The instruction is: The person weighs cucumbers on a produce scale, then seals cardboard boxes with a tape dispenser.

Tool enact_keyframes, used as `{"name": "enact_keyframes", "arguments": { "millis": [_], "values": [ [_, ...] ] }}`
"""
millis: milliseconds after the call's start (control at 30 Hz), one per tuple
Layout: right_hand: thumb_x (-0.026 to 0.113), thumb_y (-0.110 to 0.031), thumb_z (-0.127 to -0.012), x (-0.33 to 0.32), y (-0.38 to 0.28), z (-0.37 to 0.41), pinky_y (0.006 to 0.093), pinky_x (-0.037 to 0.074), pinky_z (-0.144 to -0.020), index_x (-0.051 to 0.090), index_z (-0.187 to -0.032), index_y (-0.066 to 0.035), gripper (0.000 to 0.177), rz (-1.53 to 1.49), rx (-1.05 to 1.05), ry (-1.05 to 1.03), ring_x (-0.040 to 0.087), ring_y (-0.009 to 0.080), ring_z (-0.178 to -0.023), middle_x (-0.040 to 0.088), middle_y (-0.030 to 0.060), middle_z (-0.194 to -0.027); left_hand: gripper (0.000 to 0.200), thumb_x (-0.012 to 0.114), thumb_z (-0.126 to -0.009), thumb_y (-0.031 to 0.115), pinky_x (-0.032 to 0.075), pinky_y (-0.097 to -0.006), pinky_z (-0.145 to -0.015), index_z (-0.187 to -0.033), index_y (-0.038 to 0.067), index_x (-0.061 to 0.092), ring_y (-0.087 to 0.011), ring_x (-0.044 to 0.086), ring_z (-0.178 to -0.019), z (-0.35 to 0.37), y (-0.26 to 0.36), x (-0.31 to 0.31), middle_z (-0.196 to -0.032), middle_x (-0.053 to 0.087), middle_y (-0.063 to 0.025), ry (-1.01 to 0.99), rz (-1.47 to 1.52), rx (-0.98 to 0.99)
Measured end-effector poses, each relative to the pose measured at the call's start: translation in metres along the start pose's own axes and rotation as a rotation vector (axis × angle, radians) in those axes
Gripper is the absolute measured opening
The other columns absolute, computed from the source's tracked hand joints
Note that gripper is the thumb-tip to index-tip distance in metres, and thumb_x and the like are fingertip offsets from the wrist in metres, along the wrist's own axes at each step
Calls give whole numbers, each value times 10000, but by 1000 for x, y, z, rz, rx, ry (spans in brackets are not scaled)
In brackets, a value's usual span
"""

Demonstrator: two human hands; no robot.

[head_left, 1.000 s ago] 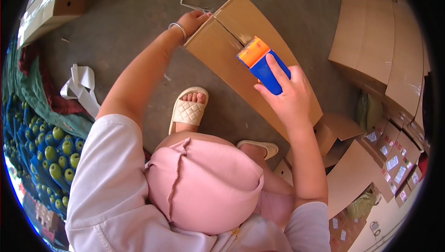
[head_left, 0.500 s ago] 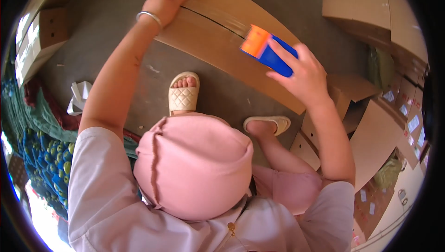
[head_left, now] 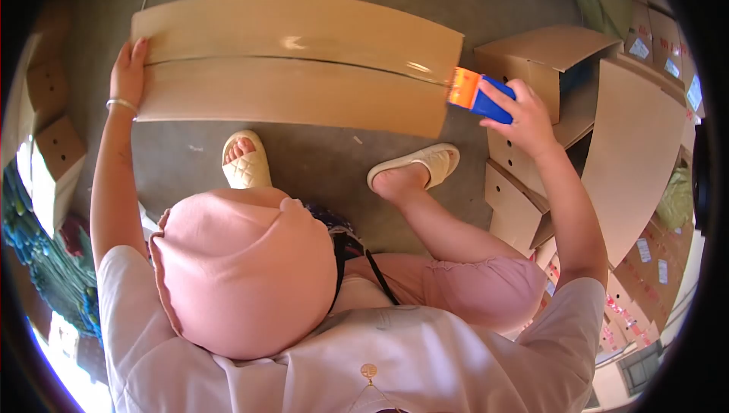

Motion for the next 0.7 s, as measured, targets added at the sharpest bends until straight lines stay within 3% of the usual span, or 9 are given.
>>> {"name": "enact_keyframes", "arguments": {
  "millis": [133,200,233,267,433,500,633,667,700],
  "values": [
    [787,-339,-596,6,-43,-15,366,483,-703,528,-1257,-356,710,-108,-69,154,541,247,-797,482,62,-887,604,478,-905,462,366,-375,-985,-1330,38,415,-341,481,-1188,10,20,-36,-1247,533,-202,149,-209,-73],
    [790,-335,-591,15,-65,-25,366,484,-701,533,-1252,-352,709,-177,-104,215,541,248,-798,485,59,-887,579,475,-912,377,255,-452,-1064,-1414,141,308,-341,296,-1333,24,89,-14,-1416,366,-159,253,-683,491],
    [793,-330,-587,16,-78,-31,366,484,-699,538,-1247,-348,708,-228,-146,261,541,250,-799,487,57,-886,593,494,-902,327,134,-519,-1095,-1437,208,271,-348,129,-1392,30,90,16,-1500,210,-119,228,-785,529],
    [797,-321,-580,16,-92,-39,364,486,-696,545,-1237,-343,704,-264,-187,298,541,253,-804,493,60,-892,584,457,-916,361,90,-539,-1098,-1445,215,257,-338,136,-1393,44,120,38,-1506,201,-105,169,-671,612],
    [788,-327,-595,77,-71,-31,371,496,-718,531,-1251,-350,705,-347,-208,319,549,264,-820,502,74,-910,579,372,-925,449,79,-529,-1103,-1443,212,266,-313,133,-1399,52,136,44,-1517,187,-69,152,-620,644],
    [780,-326,-609,125,-51,-34,376,500,-728,504,-1275,-362,721,-186,-28,95,555,269,-827,503,79,-911,588,386,-917,452,75,-528,-1104,-1442,212,271,-314,135,-1398,53,142,47,-1515,192,-73,169,-628,629],
    [775,-274,-618,103,-105,-82,376,499,-714,495,-1277,-369,722,-168,-22,34,564,260,-818,512,78,-885,565,409,-917,402,84,-514,-1105,-1432,195,300,-315,151,-1394,55,142,43,-1506,209,-94,126,-559,653],
    [731,-213,-675,94,-115,-98,370,508,-708,500,-1269,-356,653,-81,-16,-86,582,256,-887,542,86,-931,559,439,-914,372,117,-482,-1108,-1416,152,327,-326,183,-1381,54,141,32,-1488,245,-120,90,-393,667],
    [731,-213,-675,82,-124,-115,370,508,-708,500,-1269,-356,653,-80,-14,-79,582,256,-887,542,86,-931,560,451,-913,366,143,-465,-1106,-1406,128,335,-332,204,-1371,40,121,7,-1474,264,-139,207,-347,621]
  ]
}}
Point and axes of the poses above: each hand's wrist, its own z-axis away from the middle knuckle, its own x-axis out of the palm, y = z × x, the point moved 10 cm from there along -z, towards the middle knuckle
